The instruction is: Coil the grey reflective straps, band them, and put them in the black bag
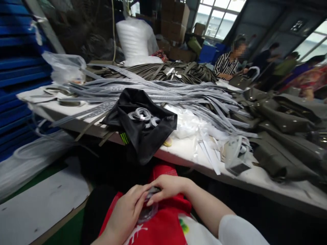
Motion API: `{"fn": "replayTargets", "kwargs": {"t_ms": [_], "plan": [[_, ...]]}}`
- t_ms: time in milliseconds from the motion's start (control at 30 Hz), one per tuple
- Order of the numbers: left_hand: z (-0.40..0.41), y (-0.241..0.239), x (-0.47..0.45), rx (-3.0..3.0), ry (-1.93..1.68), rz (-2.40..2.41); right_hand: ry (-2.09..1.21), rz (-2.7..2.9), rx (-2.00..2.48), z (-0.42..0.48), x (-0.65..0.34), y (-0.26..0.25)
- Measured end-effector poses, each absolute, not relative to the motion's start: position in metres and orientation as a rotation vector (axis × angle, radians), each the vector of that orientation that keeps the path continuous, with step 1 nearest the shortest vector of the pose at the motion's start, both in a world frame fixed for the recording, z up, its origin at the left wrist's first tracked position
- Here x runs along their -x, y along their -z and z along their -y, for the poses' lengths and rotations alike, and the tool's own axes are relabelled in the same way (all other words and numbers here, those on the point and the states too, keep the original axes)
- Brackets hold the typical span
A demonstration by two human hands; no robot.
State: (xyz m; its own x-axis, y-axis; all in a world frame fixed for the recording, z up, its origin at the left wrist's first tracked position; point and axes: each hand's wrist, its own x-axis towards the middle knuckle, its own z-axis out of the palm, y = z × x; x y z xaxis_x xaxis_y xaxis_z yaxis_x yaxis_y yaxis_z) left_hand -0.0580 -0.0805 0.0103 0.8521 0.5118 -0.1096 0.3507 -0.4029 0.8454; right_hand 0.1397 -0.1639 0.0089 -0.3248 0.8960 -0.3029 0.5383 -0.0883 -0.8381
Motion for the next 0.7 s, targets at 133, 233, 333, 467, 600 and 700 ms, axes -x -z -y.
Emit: {"fn": "replayTargets", "kwargs": {"t_ms": [133,233,333,467,600,700], "plan": [[0.07,-0.004,0.055,-1.965,-0.12,-0.652,-1.377,1.743,1.6,0.178,-0.127,0.012],[0.061,-0.01,0.042,-1.963,0.058,-0.575,-1.294,1.838,1.647,0.174,-0.121,0.01],[0.061,-0.013,0.033,-1.998,0.118,-0.507,-1.139,1.803,1.703,0.175,-0.136,-0.002],[0.063,-0.006,0.037,-1.961,0.128,-0.616,-0.388,1.281,2.145,0.205,-0.201,-0.009],[0.059,0.002,0.041,-1.882,0.176,-0.702,0.214,0.767,2.824,0.252,-0.273,0.009],[0.058,0.003,0.037,-1.857,0.175,-0.712,0.291,0.693,3.055,0.274,-0.297,0.025]]}}
